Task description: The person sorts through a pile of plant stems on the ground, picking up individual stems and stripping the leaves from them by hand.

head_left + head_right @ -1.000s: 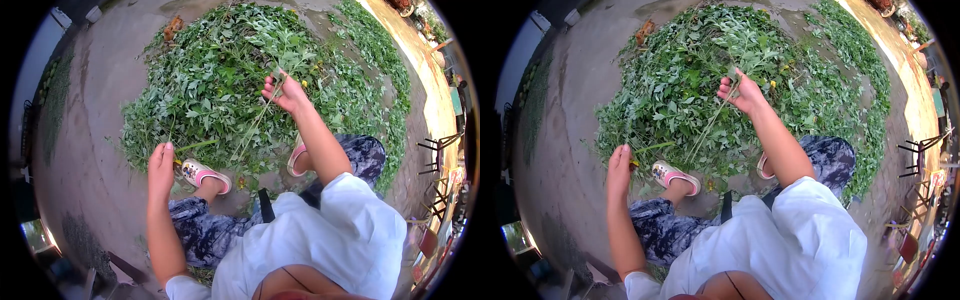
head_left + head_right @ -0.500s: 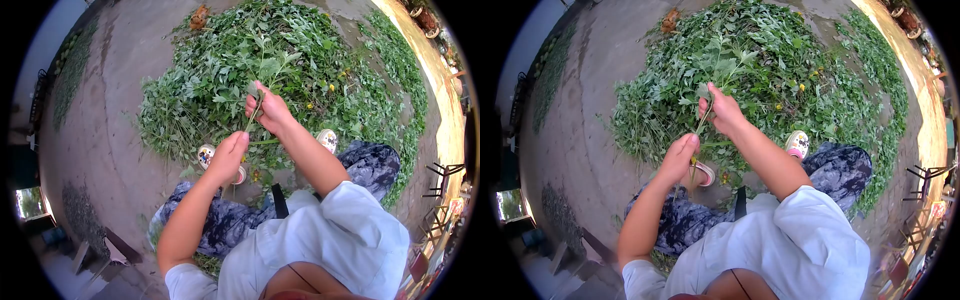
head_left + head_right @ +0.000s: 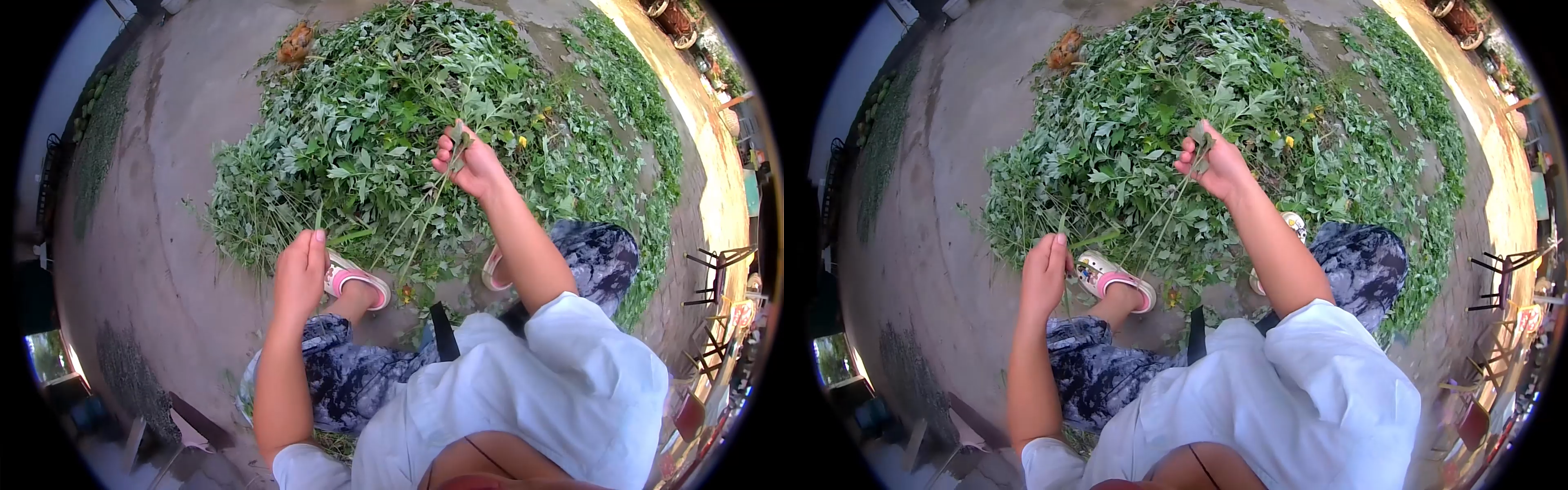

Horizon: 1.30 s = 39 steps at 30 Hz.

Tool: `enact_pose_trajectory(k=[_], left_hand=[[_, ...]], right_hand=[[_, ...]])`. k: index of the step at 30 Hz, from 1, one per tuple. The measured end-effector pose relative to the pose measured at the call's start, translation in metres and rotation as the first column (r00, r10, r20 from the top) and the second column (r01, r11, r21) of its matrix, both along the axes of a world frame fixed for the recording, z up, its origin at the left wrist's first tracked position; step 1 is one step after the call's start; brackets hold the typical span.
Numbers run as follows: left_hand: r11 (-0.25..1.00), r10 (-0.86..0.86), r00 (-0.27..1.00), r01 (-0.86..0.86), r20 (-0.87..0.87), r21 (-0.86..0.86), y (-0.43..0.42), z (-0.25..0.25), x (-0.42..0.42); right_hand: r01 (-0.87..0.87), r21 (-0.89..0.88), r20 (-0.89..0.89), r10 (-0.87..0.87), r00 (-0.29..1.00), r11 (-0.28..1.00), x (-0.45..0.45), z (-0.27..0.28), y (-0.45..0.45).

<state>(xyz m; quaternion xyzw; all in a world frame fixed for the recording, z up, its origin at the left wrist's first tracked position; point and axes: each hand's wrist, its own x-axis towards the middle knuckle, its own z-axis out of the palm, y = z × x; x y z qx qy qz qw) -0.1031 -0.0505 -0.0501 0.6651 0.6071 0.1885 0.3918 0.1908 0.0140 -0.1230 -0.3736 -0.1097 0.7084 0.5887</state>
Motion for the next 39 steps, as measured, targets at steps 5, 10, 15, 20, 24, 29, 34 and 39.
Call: enact_pose_trajectory(k=[5, 10, 15, 20, 24, 29, 34, 39], left_hand=[[0.950, 0.061, 0.875, 0.096, 0.480, -0.297, -0.002, 0.001, 0.025], [0.982, -0.180, 0.903, 0.145, 0.391, 0.118, -0.017, -0.001, 0.040], [0.982, -0.187, 0.956, 0.172, 0.227, 0.083, -0.024, -0.004, 0.042], [0.805, -0.248, 0.967, 0.236, -0.054, 0.544, -0.023, -0.016, 0.041], [0.838, -0.263, 0.919, 0.368, -0.292, 0.403, -0.026, -0.004, 0.040], [0.914, 0.037, 0.956, 0.085, -0.291, 0.397, -0.027, 0.022, 0.007], [0.738, 0.603, 0.745, -0.385, -0.285, 0.554, -0.042, 0.035, -0.109], [0.842, 0.539, 0.482, -0.288, -0.691, 0.456, -0.174, -0.067, -0.279]], right_hand=[[-0.355, 0.167, -0.146, 0.379, 0.914, 0.920, -0.062, 0.019, -0.014], [-0.374, 0.129, -0.204, 0.393, 0.896, 0.919, -0.091, 0.024, -0.020], [-0.335, 0.156, -0.280, 0.367, 0.887, 0.929, -0.090, 0.022, -0.020], [-0.334, 0.121, -0.252, 0.354, 0.901, 0.935, -0.101, 0.025, -0.027], [-0.126, -0.141, -0.148, 0.104, 0.983, 0.982, -0.101, 0.015, -0.024], [-0.020, -0.315, 0.097, 0.053, 0.994, 0.949, -0.090, -0.033, -0.004], [-0.573, 0.093, 0.628, 0.399, 0.669, 0.814, -0.182, -0.016, 0.055], [-0.383, 0.132, 0.657, 0.209, 0.724, 0.914, -0.169, -0.051, 0.082]])
